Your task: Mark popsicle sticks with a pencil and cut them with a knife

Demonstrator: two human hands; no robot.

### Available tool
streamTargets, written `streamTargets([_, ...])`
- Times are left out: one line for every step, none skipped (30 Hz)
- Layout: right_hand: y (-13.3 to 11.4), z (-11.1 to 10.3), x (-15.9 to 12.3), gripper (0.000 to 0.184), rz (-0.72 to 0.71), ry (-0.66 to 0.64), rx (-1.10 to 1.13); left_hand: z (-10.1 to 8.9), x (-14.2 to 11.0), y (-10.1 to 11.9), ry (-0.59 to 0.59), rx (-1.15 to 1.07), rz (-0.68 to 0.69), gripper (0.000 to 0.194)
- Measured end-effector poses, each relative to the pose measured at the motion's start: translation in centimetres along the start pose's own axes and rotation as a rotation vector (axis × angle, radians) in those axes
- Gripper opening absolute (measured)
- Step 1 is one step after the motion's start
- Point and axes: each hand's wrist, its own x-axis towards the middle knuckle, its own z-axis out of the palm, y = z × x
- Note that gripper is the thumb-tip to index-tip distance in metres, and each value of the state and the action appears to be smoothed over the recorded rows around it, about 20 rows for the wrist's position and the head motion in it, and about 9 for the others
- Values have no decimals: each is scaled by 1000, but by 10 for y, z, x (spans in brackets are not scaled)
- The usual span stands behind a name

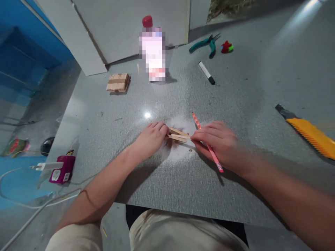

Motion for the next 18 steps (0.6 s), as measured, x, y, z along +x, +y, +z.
streamTargets([3, 3, -2, 20, -2, 15, 15, 2, -3, 0, 11, -3, -2, 43])
streamTargets([5, 5, -4, 20, -1, 25, 33, 4, -6, 1, 24, -6, -3, 42])
streamTargets([6, 8, -6, 19, 2, 30, 52, 6, -10, 2, 39, -10, -3, 42])
streamTargets([7, 10, -8, 18, 9, 30, 73, 8, -13, 3, 56, -14, -2, 41])
streamTargets([7, 12, -9, 18, 18, 27, 95, 10, -17, 4, 76, -18, -3, 40])
streamTargets([5, 13, -9, 17, 27, 21, 117, 12, -21, 7, 98, -21, -3, 40])
streamTargets([3, 15, -9, 17, 34, 16, 136, 15, -24, 9, 123, -23, -3, 39])
streamTargets([1, 16, -9, 17, 40, 10, 152, 17, -27, 12, 151, -24, -3, 37])
streamTargets([-2, 16, -8, 18, 43, 8, 168, 18, -29, 15, 181, -25, -2, 33])
streamTargets([-4, 17, -6, 19, 47, 10, 182, 19, -31, 18, 213, -26, 1, 27])
streamTargets([-6, 16, -4, 19, 49, 7, 192, 20, -32, 21, 249, -26, 4, 20])
streamTargets([-8, 16, -2, 19, 51, -7, 195, 19, -33, 23, 282, -28, 11, 15])
streamTargets([-9, 15, 0, 18, 50, -31, 192, 18, -33, 26, 314, -31, 18, 15])
streamTargets([-10, 14, 3, 17, 47, -62, 184, 17, -33, 27, 346, -36, 25, 15])
streamTargets([-10, 13, 6, 16, 43, -88, 172, 15, -33, 28, 373, -43, 30, 15])
streamTargets([-9, 13, 8, 15, 38, -110, 161, 12, -33, 28, 396, -51, 37, 16])
streamTargets([-8, 13, 10, 15, 36, -120, 154, 10, -33, 27, 416, -60, 45, 17])
streamTargets([-7, 14, 12, 17, 37, -120, 149, 8, -33, 27, 433, -68, 52, 18])
